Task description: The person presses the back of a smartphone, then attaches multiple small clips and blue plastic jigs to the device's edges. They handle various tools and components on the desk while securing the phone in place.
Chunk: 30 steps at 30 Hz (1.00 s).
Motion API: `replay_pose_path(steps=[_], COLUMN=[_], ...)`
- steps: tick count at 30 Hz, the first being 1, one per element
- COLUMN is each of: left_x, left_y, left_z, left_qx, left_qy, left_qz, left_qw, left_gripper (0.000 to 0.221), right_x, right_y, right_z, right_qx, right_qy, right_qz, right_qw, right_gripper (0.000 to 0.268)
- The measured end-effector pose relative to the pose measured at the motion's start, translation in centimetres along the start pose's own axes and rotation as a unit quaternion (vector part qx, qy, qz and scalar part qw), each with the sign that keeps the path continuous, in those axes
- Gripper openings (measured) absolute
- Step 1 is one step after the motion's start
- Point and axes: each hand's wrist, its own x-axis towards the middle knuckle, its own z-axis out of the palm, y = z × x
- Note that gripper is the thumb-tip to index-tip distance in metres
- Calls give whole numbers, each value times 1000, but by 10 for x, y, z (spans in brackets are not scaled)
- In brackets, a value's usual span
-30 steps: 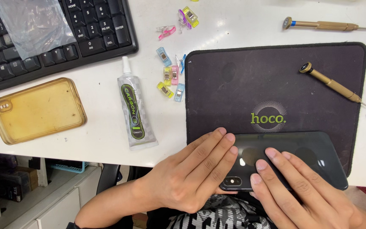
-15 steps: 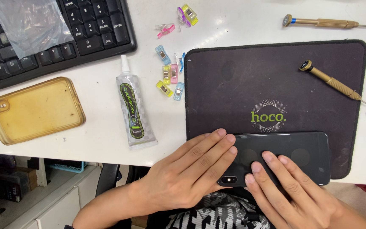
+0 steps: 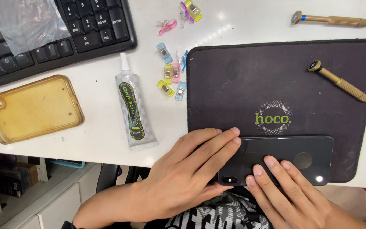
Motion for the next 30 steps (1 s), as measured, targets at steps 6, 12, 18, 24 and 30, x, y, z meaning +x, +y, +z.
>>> replay_pose_path(steps=[6, 12, 18, 24, 30], left_x=[7, 10, 8, 1, 2], left_y=[4, -1, -6, -6, -6], left_z=[-5, -7, 0, 7, 0], left_qx=[-66, -92, -130, -156, -179], left_qy=[-16, 6, 49, 37, 16], left_qz=[-16, 65, 131, 122, 114], left_qw=[998, 994, 982, 979, 977], left_gripper=[80, 63, 40, 36, 48], right_x=[-16, -31, -51, -52, -48], right_y=[5, 12, 16, 13, 20], right_z=[12, 39, 51, 63, 44], right_qx=[-32, -100, -148, -135, -152], right_qy=[37, 170, 185, 220, 169], right_qz=[-42, -107, -147, -136, -176], right_qw=[998, 975, 960, 956, 958], right_gripper=[32, 29, 28, 24, 26])
